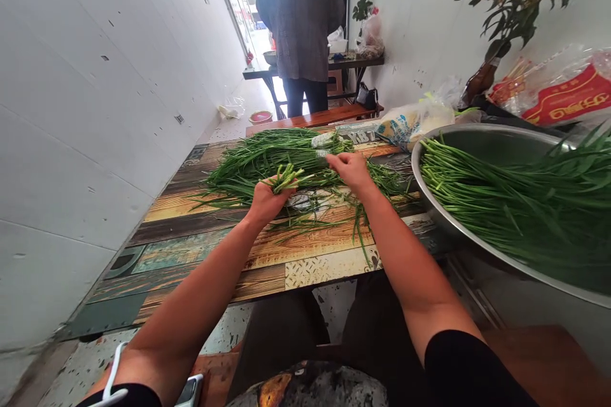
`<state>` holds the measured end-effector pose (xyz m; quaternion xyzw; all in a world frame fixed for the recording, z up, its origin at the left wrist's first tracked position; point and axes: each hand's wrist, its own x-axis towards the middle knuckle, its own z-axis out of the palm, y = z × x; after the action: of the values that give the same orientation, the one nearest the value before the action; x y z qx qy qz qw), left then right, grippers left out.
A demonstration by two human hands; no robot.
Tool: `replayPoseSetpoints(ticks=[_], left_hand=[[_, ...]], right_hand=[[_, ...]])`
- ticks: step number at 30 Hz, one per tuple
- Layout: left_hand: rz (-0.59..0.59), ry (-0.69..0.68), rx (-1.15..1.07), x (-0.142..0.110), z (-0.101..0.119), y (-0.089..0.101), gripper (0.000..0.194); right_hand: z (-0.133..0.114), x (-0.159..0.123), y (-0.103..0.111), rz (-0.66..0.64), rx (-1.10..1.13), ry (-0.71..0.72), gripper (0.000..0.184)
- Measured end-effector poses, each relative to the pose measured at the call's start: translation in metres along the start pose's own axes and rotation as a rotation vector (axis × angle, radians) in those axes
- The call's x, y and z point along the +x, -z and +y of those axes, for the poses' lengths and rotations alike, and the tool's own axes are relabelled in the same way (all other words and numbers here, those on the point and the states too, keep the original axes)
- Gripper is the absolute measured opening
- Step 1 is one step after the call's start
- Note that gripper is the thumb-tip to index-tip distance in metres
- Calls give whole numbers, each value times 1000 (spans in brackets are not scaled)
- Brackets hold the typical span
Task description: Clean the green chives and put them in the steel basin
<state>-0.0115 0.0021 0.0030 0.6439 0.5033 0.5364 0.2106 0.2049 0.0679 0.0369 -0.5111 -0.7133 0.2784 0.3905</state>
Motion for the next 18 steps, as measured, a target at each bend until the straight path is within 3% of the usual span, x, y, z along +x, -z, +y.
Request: replayPoseSetpoints(ticks=[2,5,8,13,18], left_hand=[[41,4,-22,1,-1,0,13],[72,-7,-49,3,-2,-1,18],[73,-15,-74,3,-3,-1,22],[88,-12,-46,3,4,2,22],[111,-25,-38,3,8,4,26]], right_hand=[[9,6,8,47,-218,-66,37],[20,10,11,-63,-615,-48,23],[27,8,6,-164,-827,19,25],[30,7,6,-107,-797,108,25],[26,11,12,15,-517,225,27]])
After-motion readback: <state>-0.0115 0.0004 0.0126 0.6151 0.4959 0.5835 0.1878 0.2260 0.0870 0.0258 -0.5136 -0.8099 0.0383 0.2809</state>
